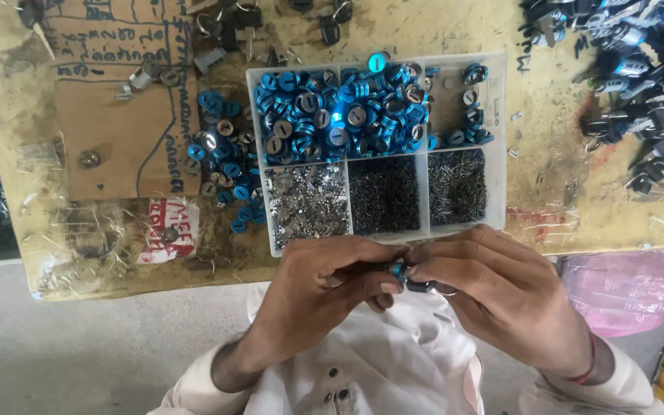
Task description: The person assembles keyrings by hand, inserting small metal pins into blue plastic caps and attaching them to metal keyrings. The person repeatedly picks components from a compartmentalized tray, assembles each unit, and places the finished keyrings on the table.
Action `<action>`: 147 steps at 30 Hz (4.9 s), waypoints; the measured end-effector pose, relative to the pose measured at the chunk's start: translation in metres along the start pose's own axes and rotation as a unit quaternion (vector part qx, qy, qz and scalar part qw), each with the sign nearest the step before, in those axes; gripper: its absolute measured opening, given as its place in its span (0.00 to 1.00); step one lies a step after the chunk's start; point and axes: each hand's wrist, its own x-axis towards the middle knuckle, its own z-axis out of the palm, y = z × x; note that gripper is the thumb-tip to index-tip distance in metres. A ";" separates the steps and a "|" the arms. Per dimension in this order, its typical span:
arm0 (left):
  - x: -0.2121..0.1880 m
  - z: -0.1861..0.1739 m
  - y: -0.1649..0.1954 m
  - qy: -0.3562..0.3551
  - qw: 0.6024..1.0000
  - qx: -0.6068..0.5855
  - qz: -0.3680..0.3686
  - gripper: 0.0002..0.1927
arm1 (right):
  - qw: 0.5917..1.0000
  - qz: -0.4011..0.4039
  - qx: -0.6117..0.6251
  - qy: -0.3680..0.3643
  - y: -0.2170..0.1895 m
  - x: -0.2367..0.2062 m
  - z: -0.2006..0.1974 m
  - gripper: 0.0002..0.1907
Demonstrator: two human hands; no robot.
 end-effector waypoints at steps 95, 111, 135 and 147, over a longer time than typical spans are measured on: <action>-0.071 -0.099 -0.027 0.160 0.979 0.015 0.129 0.08 | 0.958 -0.216 -0.152 -0.114 -0.042 0.125 0.076 0.16; -0.087 -0.103 -0.033 0.009 0.983 -0.168 0.068 0.10 | 0.997 -0.003 -0.058 -0.051 -0.037 0.165 0.129 0.08; -0.032 -0.049 -0.026 0.018 0.998 -0.052 0.022 0.12 | 0.971 0.231 0.048 0.031 -0.002 0.011 0.027 0.13; -0.016 -0.026 -0.040 0.005 0.999 0.045 -0.031 0.10 | 0.996 0.021 -0.083 -0.020 -0.002 0.010 0.039 0.16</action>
